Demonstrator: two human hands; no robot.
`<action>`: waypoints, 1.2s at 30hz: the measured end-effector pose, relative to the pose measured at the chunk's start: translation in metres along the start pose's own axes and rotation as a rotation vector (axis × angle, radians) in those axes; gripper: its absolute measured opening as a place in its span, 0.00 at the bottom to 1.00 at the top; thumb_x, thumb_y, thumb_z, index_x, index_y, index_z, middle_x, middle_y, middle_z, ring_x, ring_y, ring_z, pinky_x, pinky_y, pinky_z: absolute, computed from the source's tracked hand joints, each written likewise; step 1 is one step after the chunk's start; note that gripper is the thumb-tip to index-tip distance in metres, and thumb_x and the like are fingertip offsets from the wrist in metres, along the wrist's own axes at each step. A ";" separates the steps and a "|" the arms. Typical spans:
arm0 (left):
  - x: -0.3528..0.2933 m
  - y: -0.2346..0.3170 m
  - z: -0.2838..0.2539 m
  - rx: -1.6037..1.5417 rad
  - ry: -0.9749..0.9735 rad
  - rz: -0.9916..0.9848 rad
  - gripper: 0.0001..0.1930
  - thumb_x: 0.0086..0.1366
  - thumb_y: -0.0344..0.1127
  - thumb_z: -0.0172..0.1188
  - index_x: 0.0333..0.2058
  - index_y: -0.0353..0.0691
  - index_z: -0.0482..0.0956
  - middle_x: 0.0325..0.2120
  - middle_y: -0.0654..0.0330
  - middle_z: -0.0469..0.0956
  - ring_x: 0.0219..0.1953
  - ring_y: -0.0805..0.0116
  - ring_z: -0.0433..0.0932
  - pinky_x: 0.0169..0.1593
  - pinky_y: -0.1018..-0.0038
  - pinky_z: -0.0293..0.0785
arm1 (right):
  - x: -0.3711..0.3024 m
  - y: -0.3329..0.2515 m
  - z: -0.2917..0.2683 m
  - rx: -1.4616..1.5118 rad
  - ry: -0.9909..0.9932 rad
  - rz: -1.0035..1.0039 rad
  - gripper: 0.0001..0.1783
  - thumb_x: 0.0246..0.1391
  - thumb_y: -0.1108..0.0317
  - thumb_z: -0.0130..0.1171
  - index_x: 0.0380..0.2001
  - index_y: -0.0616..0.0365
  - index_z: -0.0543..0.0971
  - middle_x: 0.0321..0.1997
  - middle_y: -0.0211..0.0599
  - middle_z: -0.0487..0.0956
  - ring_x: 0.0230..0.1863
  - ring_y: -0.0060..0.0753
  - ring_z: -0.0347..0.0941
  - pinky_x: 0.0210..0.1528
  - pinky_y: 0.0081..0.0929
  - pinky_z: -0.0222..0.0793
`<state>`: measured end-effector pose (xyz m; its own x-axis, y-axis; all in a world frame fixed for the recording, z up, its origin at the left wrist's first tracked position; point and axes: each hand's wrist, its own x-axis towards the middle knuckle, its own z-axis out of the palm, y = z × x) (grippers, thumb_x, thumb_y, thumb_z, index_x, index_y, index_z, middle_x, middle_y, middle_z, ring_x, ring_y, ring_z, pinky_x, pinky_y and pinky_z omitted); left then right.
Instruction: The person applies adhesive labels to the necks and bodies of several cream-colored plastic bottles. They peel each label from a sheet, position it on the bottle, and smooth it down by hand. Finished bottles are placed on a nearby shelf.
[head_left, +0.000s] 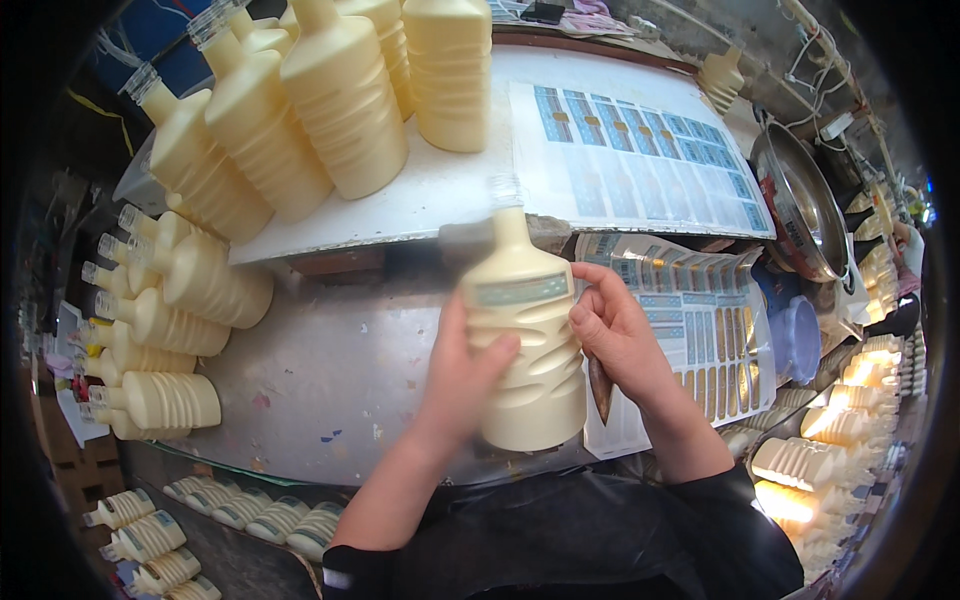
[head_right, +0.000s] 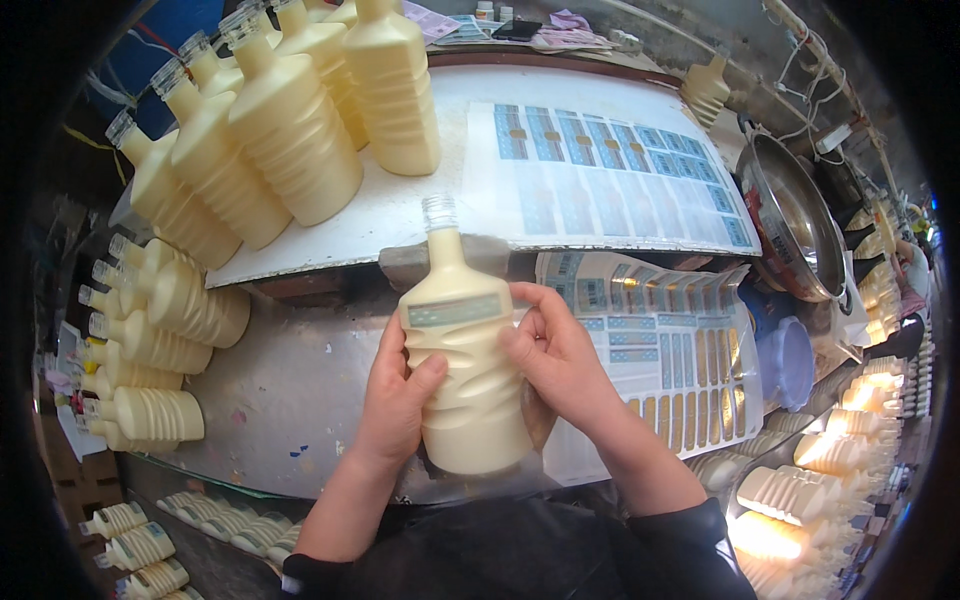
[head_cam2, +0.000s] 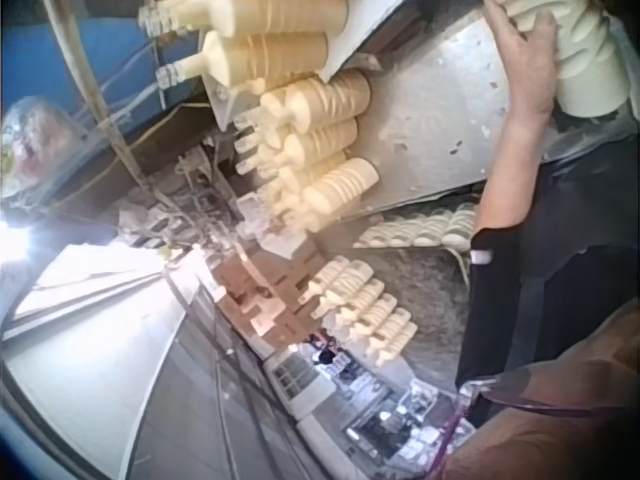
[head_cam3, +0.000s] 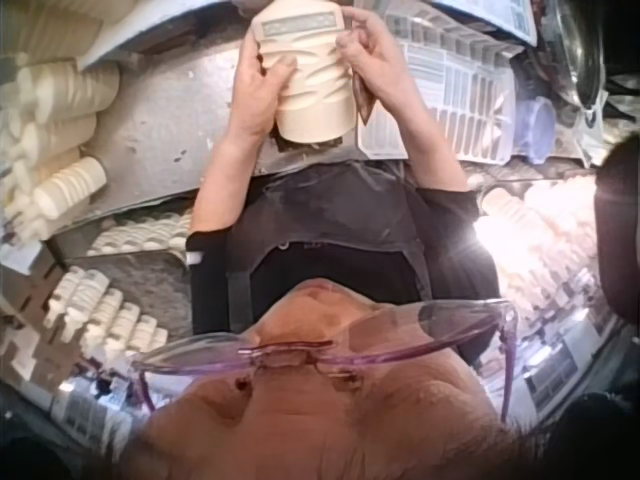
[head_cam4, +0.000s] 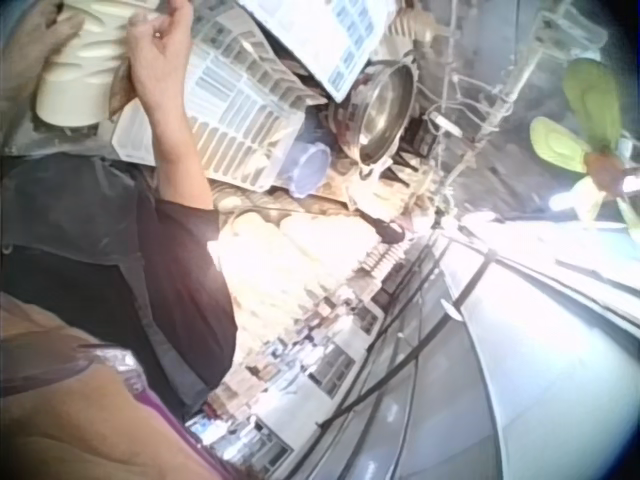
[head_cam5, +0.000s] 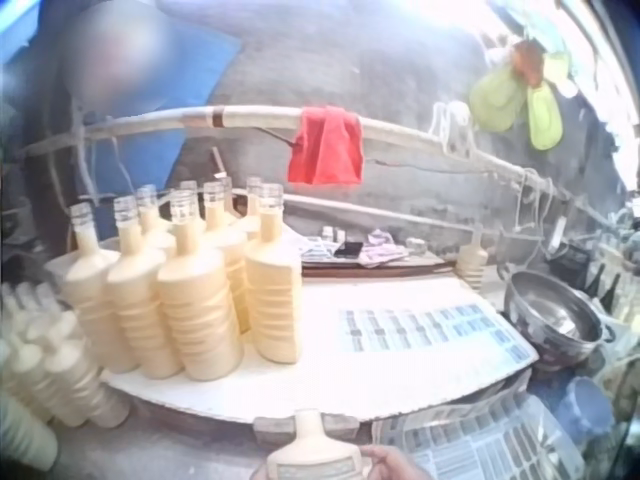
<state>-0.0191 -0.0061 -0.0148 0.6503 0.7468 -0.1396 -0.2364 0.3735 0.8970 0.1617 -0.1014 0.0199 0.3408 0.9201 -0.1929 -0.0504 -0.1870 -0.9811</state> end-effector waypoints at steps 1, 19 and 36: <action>-0.001 0.003 0.002 0.029 -0.002 0.004 0.38 0.67 0.33 0.64 0.71 0.34 0.57 0.63 0.54 0.69 0.64 0.64 0.70 0.68 0.67 0.67 | 0.001 0.003 0.001 0.030 0.009 -0.006 0.32 0.69 0.60 0.61 0.68 0.63 0.63 0.33 0.22 0.69 0.32 0.11 0.65 0.34 0.12 0.61; -0.002 -0.001 0.004 0.312 0.089 0.180 0.41 0.63 0.33 0.67 0.71 0.31 0.57 0.59 0.46 0.67 0.63 0.54 0.71 0.66 0.62 0.68 | 0.004 0.009 0.005 0.128 0.013 0.015 0.35 0.66 0.60 0.64 0.68 0.63 0.63 0.33 0.22 0.70 0.31 0.11 0.65 0.31 0.11 0.59; -0.001 -0.003 0.005 0.236 0.083 0.154 0.40 0.64 0.32 0.65 0.71 0.32 0.58 0.59 0.47 0.68 0.62 0.55 0.71 0.66 0.62 0.68 | 0.006 0.012 0.002 0.129 -0.002 0.023 0.32 0.65 0.63 0.64 0.66 0.63 0.64 0.34 0.22 0.71 0.34 0.10 0.68 0.37 0.11 0.66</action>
<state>-0.0156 -0.0111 -0.0152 0.5561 0.8309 -0.0194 -0.1470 0.1212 0.9817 0.1613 -0.0974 0.0073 0.3363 0.9169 -0.2150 -0.1783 -0.1622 -0.9705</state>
